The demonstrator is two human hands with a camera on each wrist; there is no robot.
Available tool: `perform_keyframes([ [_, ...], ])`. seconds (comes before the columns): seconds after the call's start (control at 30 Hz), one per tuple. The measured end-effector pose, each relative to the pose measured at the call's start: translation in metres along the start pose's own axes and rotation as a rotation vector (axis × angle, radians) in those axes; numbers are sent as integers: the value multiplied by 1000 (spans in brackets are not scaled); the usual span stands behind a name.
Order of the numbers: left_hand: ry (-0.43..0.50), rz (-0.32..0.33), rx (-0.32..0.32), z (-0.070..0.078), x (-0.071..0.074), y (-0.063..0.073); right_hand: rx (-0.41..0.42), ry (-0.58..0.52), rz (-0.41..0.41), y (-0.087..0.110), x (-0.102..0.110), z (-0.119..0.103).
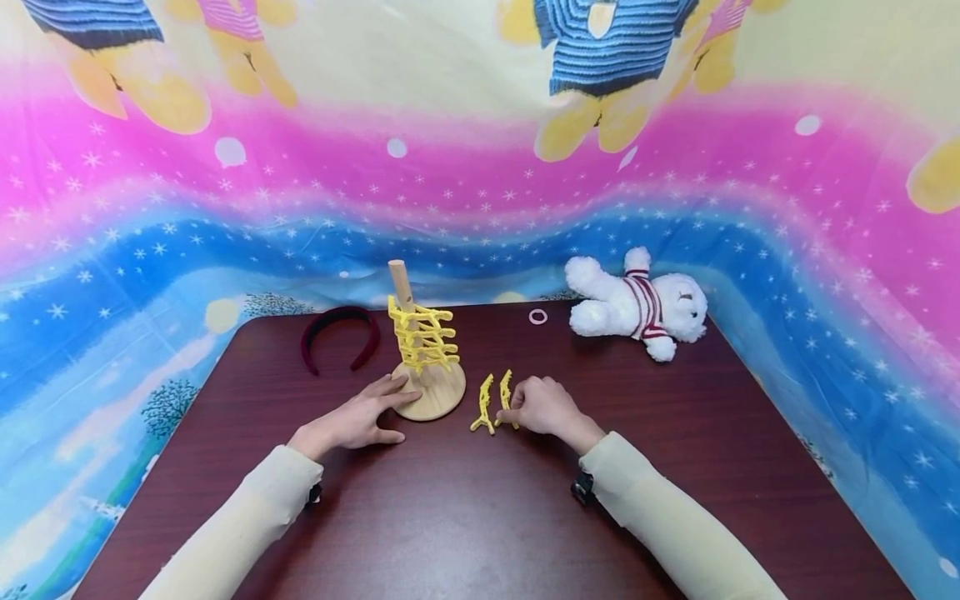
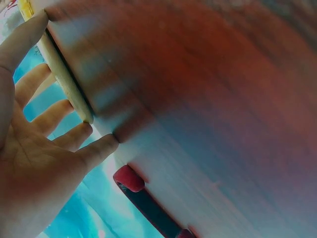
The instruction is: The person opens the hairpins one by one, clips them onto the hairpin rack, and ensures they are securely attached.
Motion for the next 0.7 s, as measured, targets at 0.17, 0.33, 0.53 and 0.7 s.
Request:
perform_keyframes([
  [0.17, 0, 1, -8, 1, 0, 0, -27, 28, -13, 0, -1, 4],
  [0.33, 5, -3, 0, 1, -1, 0, -27, 52, 3, -2, 7, 12],
  [0.53, 7, -14, 13, 1, -1, 1, -48, 85, 28, -1, 13, 24],
  [0.7, 10, -4, 7, 2, 1, 1, -61, 90, 16, 1, 11, 25],
])
Point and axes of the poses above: each hand's wrist, its own y-axis away from the middle knuckle, its own x-axis out of the back of the hand, z = x × y, the point moved 10 cm from there along -y, towards the middle knuckle, and after that the axes turned 14 degrees about z, right-handed, at the moved point
